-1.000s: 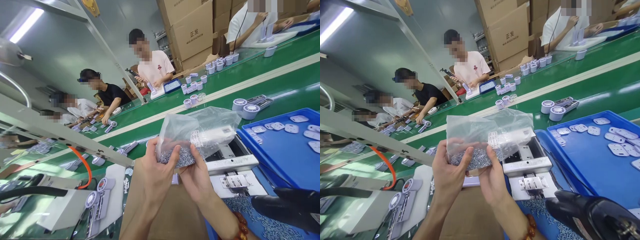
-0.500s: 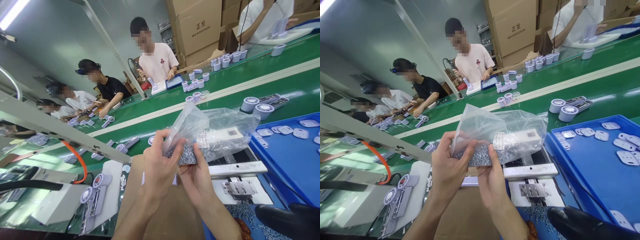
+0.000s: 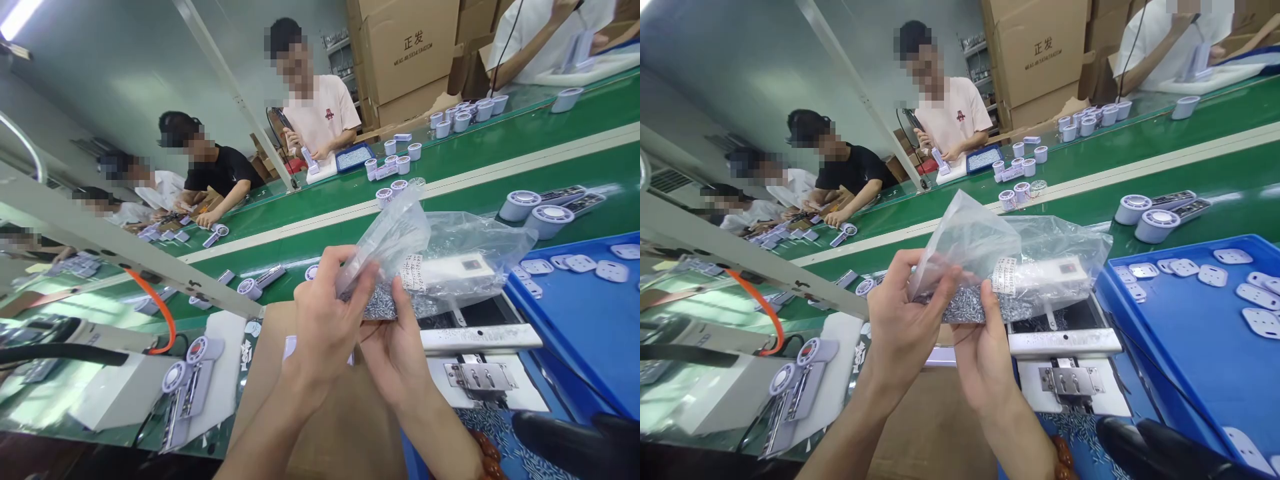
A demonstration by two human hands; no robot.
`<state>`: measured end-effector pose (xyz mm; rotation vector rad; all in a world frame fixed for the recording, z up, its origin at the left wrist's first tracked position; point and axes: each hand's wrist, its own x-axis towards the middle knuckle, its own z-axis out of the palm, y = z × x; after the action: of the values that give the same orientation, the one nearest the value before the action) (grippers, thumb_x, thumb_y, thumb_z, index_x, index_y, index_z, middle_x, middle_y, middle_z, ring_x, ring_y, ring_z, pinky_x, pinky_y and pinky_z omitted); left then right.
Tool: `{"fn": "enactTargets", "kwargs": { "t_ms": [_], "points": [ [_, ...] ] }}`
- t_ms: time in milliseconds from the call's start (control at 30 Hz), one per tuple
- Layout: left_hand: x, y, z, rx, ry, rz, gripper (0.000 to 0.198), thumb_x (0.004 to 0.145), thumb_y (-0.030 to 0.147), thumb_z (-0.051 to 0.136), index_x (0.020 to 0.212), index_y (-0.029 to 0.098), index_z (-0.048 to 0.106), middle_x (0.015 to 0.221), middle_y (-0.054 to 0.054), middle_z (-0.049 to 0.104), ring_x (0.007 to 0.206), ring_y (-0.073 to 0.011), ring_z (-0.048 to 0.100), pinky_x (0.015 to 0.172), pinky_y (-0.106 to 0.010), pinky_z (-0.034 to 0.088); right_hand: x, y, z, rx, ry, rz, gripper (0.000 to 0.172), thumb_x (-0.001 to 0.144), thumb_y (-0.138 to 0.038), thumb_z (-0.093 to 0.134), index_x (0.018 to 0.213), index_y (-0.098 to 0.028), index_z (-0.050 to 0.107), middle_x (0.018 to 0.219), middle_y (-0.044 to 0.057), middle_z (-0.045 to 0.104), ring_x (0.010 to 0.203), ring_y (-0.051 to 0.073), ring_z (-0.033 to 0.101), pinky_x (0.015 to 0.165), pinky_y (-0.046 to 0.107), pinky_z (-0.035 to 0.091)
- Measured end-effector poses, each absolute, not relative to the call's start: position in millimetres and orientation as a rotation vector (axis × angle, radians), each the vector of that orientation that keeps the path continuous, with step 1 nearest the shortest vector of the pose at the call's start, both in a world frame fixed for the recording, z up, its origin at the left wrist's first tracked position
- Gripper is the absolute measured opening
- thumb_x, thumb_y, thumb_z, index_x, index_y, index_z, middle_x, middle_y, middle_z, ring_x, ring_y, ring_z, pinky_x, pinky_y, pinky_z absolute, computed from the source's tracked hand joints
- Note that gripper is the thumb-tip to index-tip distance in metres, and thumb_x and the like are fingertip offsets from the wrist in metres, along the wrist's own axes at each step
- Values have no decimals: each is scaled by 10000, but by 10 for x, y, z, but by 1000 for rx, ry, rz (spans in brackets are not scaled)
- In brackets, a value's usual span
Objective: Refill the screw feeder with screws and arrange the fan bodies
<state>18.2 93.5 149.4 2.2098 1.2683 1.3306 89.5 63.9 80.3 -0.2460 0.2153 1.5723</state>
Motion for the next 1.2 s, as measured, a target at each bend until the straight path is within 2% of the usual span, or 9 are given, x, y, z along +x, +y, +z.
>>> {"fn": "enactTargets", "kwargs": {
  "t_ms": [100, 200, 300, 433, 567, 833, 1033, 1100, 1200],
  "points": [
    [194, 919, 1508, 2249, 1269, 1358, 100, 1069, 252, 815, 1091, 265, 718, 758, 80, 833, 620, -114, 813, 534, -168, 592, 905, 637, 819, -251, 242, 1594, 843, 595, -536, 1289, 1281, -235, 903, 1563, 48, 620, 1589, 243, 513, 1170, 225, 637],
    [212, 911, 1529, 2313, 1252, 1377, 91, 1074, 257, 809, 1088, 265, 720, 820, 64, 871, 680, -123, 850, 555, -173, 604, 908, 642, 812, -255, 252, 1611, 853, 572, -531, 1293, 1286, -280, 899, 1557, -8, 623, 1651, 171, 428, 1185, 158, 599],
    [220, 917, 1538, 2349, 1248, 1372, 101, 1073, 250, 812, 1095, 265, 714, 850, 62, 887, 707, -126, 864, 553, -173, 605, 901, 652, 790, -255, 236, 1592, 823, 600, -533, 1286, 1289, -299, 901, 1566, -23, 614, 1589, 152, 507, 1111, 132, 626],
    [216, 924, 1533, 2379, 1256, 1394, 122, 1066, 233, 822, 1091, 266, 707, 837, 78, 885, 690, -116, 859, 531, -159, 583, 886, 659, 772, -243, 193, 1565, 737, 660, -517, 1271, 1269, -317, 908, 1577, -42, 602, 1369, 151, 682, 1069, 143, 656],
    [209, 917, 1539, 2367, 1277, 1388, 102, 1069, 251, 816, 1093, 267, 718, 847, 72, 886, 684, -117, 852, 541, -167, 591, 884, 664, 769, -240, 162, 1566, 703, 693, -512, 1259, 1266, -298, 912, 1557, -19, 620, 1294, 180, 727, 1056, 172, 677],
    [195, 912, 1538, 2319, 1301, 1382, 97, 1055, 244, 816, 1076, 276, 727, 826, 76, 871, 662, -109, 829, 540, -169, 585, 902, 646, 755, -234, 149, 1589, 700, 746, -500, 1246, 1306, -259, 902, 1561, 45, 618, 1301, 187, 722, 1050, 201, 691],
    [186, 916, 1522, 2220, 1322, 1354, 82, 1041, 250, 806, 1062, 275, 731, 812, 62, 868, 654, -127, 829, 529, -195, 596, 920, 655, 742, -256, 146, 1591, 709, 724, -495, 1256, 1290, -255, 903, 1583, 32, 603, 1307, 160, 713, 1057, 152, 664],
    [184, 914, 1515, 2189, 1326, 1354, 89, 1038, 232, 803, 1056, 271, 726, 812, 63, 871, 650, -125, 831, 529, -189, 596, 921, 658, 743, -262, 146, 1592, 727, 721, -503, 1257, 1307, -263, 899, 1594, 34, 595, 1377, 157, 678, 1074, 150, 655],
    [186, 911, 1509, 2191, 1315, 1366, 101, 1029, 229, 816, 1047, 267, 725, 819, 60, 878, 656, -127, 839, 526, -183, 596, 912, 653, 746, -277, 136, 1602, 764, 704, -530, 1260, 1325, -274, 896, 1603, 26, 588, 1550, 174, 553, 1097, 156, 648]
  ]
}}
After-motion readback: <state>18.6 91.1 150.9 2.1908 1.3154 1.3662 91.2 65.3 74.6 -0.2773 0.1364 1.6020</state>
